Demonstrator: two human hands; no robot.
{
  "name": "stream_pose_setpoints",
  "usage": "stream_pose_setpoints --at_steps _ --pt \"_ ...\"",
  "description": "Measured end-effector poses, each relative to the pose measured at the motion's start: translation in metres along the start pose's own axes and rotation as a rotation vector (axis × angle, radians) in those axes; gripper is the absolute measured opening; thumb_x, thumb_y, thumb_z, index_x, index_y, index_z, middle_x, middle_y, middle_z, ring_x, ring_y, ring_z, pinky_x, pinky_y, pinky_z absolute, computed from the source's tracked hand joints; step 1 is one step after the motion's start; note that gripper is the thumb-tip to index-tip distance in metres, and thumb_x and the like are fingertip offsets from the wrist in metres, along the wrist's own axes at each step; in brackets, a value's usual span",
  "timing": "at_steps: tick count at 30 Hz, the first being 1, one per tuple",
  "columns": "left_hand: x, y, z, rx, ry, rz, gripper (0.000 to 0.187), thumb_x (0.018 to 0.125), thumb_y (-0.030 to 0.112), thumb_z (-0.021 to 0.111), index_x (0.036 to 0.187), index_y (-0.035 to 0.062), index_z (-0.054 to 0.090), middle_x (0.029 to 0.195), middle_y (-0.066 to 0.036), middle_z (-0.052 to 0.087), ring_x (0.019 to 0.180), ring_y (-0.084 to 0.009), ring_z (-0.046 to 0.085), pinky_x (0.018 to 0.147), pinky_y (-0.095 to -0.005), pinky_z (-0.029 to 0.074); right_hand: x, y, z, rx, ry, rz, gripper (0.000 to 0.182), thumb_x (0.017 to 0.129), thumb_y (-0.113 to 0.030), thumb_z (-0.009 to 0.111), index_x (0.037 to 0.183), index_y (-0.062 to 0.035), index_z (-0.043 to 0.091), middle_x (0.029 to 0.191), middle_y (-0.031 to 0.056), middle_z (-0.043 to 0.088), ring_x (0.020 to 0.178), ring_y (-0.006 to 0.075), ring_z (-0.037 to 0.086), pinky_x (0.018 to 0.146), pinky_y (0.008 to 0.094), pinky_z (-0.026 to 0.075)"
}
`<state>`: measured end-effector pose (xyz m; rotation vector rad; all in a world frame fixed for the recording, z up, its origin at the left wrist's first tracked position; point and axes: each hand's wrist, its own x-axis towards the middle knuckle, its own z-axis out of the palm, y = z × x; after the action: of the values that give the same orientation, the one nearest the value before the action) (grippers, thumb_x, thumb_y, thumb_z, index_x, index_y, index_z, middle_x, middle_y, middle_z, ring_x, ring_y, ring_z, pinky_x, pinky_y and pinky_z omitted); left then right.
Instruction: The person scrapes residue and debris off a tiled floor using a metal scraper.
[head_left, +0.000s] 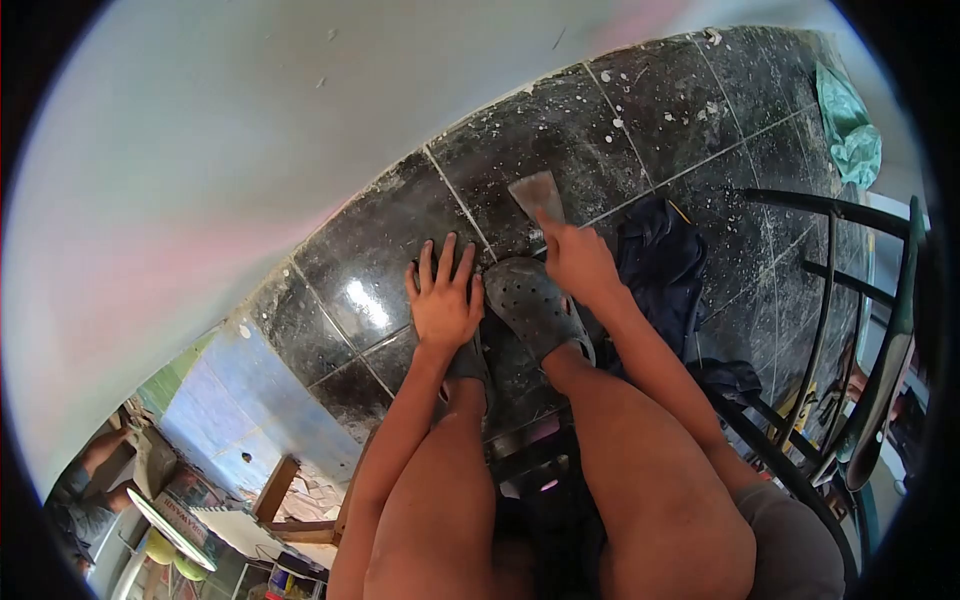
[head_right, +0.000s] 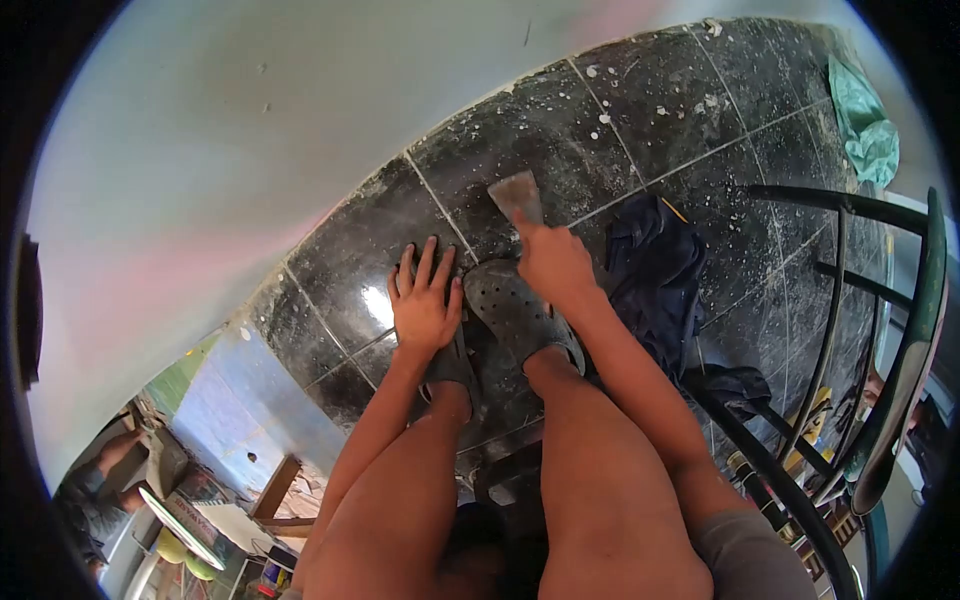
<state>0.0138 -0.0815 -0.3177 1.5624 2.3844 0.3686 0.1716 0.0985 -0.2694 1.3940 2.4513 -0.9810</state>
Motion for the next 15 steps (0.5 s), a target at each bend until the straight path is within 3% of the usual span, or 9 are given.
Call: stream_pose_setpoints --at_steps 2,8,11,15 --pt "0.001 0.000 -0.001 0.023 -0.009 0.009 0.047 0.100 0.033 0.056 0.145 0.0203 0.061 0.162 -0.006 0.046 0.151 -0.0371 0.036 0.121 -0.0618 0.025 0.018 -0.006 -0.001 -0.033 0.036 -0.034 0.049 0.095 -0.013 0.060 0.143 -0.0173 0.063 0.090 0.0276 0.073 0.087 0.0487 0.072 0.083 0.0585 0.058" --pt "-0.001 -0.004 0.002 -0.021 0.003 0.002 0.049 0.097 0.031 0.058 0.146 0.0207 0.061 0.163 -0.005 0.044 0.153 -0.0367 0.035 0.121 -0.0622 0.026 -0.017 0.002 -0.017 -0.083 -0.121 -0.036 0.050 0.093 -0.011 0.060 0.142 -0.0128 0.063 0.093 0.0272 0.073 0.089 0.0480 0.072 0.082 0.0566 0.058" --pt "-0.001 -0.005 0.005 -0.017 0.008 0.001 0.051 0.096 0.030 0.060 0.146 0.0210 0.061 0.163 -0.005 0.045 0.153 -0.0364 0.035 0.120 -0.0616 0.027 -0.007 -0.015 -0.017 -0.053 -0.033 -0.031 0.040 0.096 -0.010 0.056 0.134 -0.0094 0.070 0.091 0.0292 0.071 0.086 0.0486 0.070 0.083 0.0548 0.057" --pt "-0.001 -0.004 0.003 -0.025 0.005 0.011 0.052 0.094 0.029 0.061 0.145 0.0207 0.062 0.163 -0.004 0.045 0.152 -0.0361 0.035 0.120 -0.0606 0.028 0.010 -0.024 -0.028 -0.083 -0.082 0.009 0.041 0.095 -0.010 0.057 0.135 -0.0097 0.068 0.095 0.0297 0.071 0.090 0.0486 0.070 0.085 0.0548 0.057"
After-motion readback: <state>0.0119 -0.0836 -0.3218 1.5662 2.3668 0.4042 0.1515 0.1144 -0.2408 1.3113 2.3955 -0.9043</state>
